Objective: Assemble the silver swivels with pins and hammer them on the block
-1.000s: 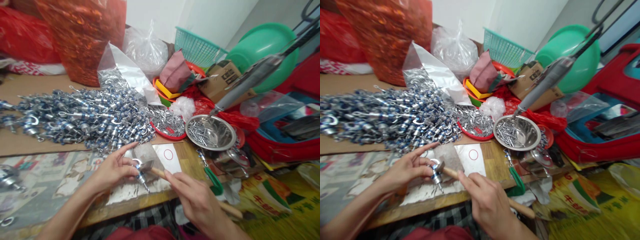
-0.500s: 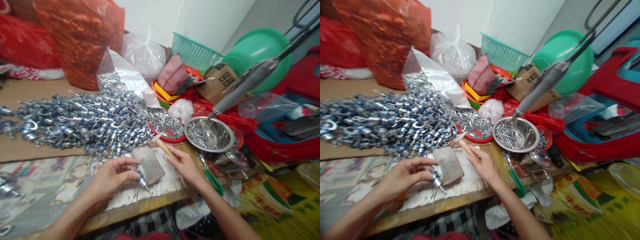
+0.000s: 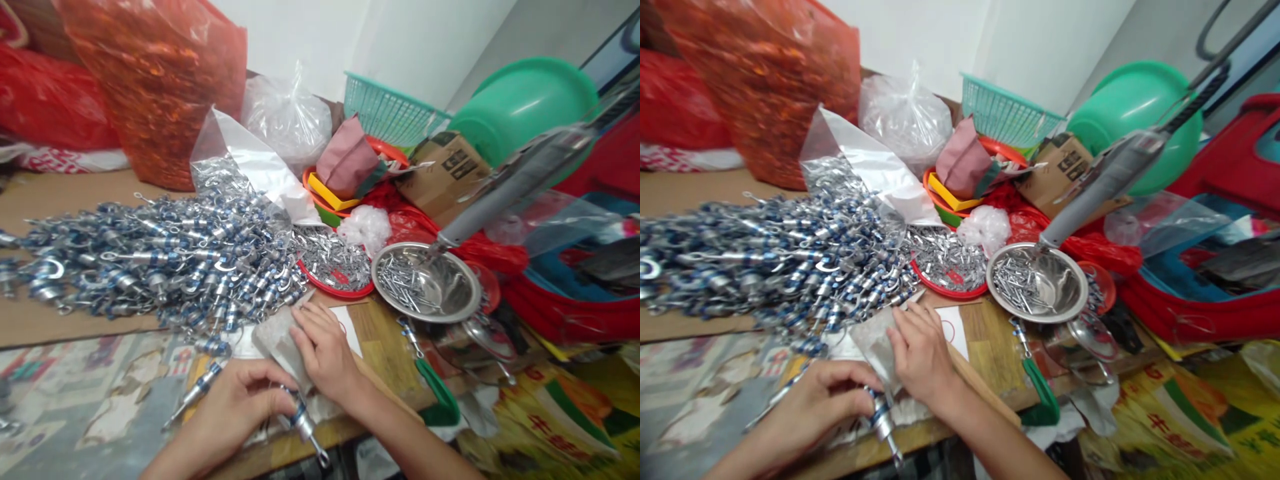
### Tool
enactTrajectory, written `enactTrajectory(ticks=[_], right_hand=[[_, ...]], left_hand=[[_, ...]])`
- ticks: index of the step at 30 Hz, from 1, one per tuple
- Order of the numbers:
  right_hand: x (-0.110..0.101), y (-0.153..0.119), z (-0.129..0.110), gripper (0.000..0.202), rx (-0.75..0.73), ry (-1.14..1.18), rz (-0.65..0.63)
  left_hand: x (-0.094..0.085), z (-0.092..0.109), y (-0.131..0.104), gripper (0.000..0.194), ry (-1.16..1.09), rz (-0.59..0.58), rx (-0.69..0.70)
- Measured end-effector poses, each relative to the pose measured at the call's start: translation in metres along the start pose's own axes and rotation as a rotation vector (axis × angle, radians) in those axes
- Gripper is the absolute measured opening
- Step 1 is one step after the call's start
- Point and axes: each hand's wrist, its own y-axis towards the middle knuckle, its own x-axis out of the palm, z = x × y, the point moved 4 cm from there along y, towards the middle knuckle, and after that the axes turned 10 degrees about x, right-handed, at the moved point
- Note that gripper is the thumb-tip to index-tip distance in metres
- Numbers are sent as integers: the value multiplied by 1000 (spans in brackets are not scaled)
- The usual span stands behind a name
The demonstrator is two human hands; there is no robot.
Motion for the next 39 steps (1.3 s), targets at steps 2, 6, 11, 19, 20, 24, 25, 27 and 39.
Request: enactTrajectory(ticks=[2,6,11,19,20,24,25,27,39], right_hand=[[2,-1,2,29,-10,31,20],[-1,12,14,27,-11,55,1],[-18,71,68,30,200,-260,27],[-12,114,105,15,252,-467,-197],[-11,113,104,15,262,-478,-205],[-9,110,107,21,305,-470,-202],[-10,110,109,21,312,-452,-191],[-16,110,111,21,318,-395,-151],[-28,20,19,17,140,387,-57]], left_hand=[[1,0,3,4,9,2,2],[2,2,3,5,11,37,-11],[0,5,-4,6,-52,200,-61],[-12,18,3,8,249,361,250],[-12,18,4,8,279,358,274],[-14,18,5,6,349,299,361],[-14,17,4,8,356,280,383],[-15,16,3,11,361,250,412],[-18,16,2,25,370,313,393]])
